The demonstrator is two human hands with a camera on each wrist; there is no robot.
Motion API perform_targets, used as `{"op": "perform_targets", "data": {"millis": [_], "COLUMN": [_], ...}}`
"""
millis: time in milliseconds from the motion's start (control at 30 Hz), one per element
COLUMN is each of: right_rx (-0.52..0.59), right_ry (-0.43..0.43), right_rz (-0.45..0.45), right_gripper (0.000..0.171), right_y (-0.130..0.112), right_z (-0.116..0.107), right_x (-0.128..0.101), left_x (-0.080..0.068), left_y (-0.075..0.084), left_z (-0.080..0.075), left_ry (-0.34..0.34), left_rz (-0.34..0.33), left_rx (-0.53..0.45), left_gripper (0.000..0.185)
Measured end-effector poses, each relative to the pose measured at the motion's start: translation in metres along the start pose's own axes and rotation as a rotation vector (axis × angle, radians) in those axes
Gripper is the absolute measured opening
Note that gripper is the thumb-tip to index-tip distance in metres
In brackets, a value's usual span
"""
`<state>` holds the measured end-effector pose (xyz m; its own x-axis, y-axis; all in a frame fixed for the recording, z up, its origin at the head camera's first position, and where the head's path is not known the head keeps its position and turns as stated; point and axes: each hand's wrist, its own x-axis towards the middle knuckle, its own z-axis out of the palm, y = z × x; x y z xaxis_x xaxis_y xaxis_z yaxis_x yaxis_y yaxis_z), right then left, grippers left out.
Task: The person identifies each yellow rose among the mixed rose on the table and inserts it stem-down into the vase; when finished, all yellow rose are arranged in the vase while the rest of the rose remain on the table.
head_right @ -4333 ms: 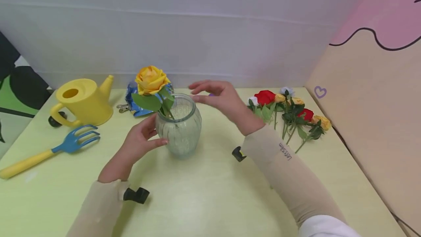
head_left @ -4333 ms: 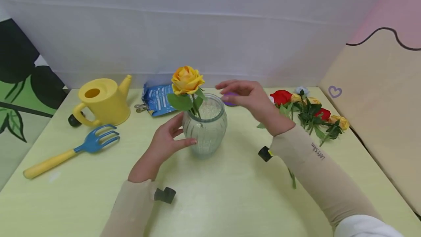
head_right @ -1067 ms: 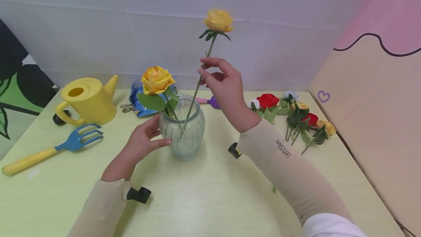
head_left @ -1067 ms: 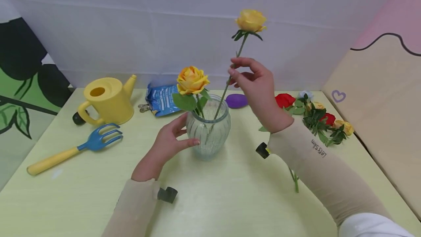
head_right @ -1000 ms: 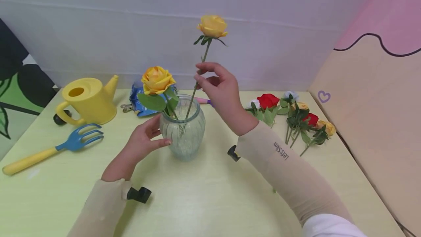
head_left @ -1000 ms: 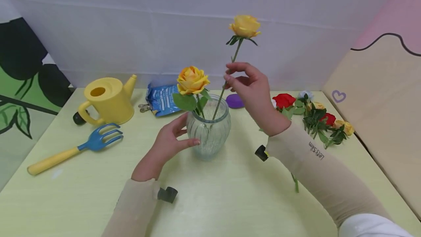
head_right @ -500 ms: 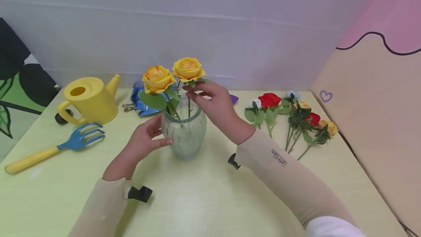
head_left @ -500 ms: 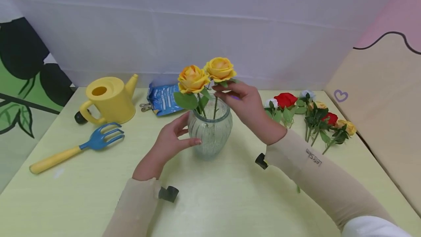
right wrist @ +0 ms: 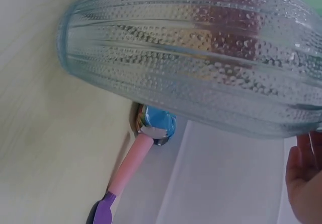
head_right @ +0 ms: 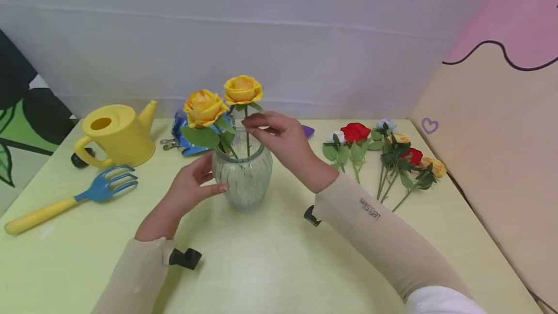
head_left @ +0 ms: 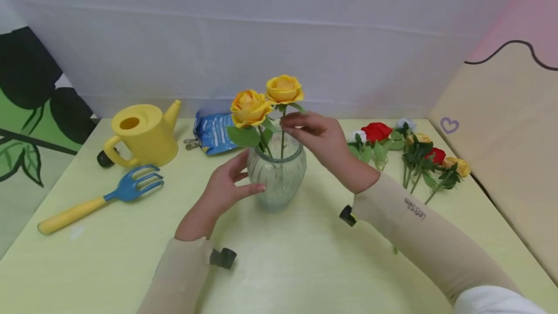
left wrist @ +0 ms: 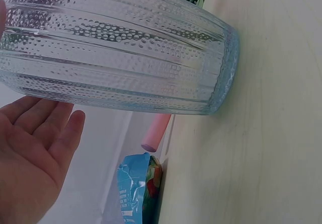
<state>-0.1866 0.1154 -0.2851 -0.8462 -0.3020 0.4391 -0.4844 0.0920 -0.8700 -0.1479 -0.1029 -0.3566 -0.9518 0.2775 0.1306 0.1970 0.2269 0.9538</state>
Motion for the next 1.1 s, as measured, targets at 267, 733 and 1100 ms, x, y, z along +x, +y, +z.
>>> {"op": "perform_targets", "data": {"millis": [267, 733, 1100], "right_rx": [-0.069, -0.266, -0.736], "right_ry": [0.088, 0.365, 0.168], "right_rz": [0.155, 0.544, 0.853], "right_gripper": [0.021, 0.036, 0.036], "right_y": [0.006, 0.064, 0.112], "right_z": [-0.044, -0.187, -0.231], "right_x": [-0.013, -0.057, -0.090], "left_x": [0.000, -0.004, -0.002], "left_y": [0.000, 0.003, 0.004], "left_z": [-0.001, -0.003, 0.000], "left_ry": [-0.001, 0.014, -0.004], "left_rz": [-0.026, -0.028, -0.051], "left_rx": [0.009, 0.010, 0.029], "left_gripper": [0.082, 0.080, 0.083]}}
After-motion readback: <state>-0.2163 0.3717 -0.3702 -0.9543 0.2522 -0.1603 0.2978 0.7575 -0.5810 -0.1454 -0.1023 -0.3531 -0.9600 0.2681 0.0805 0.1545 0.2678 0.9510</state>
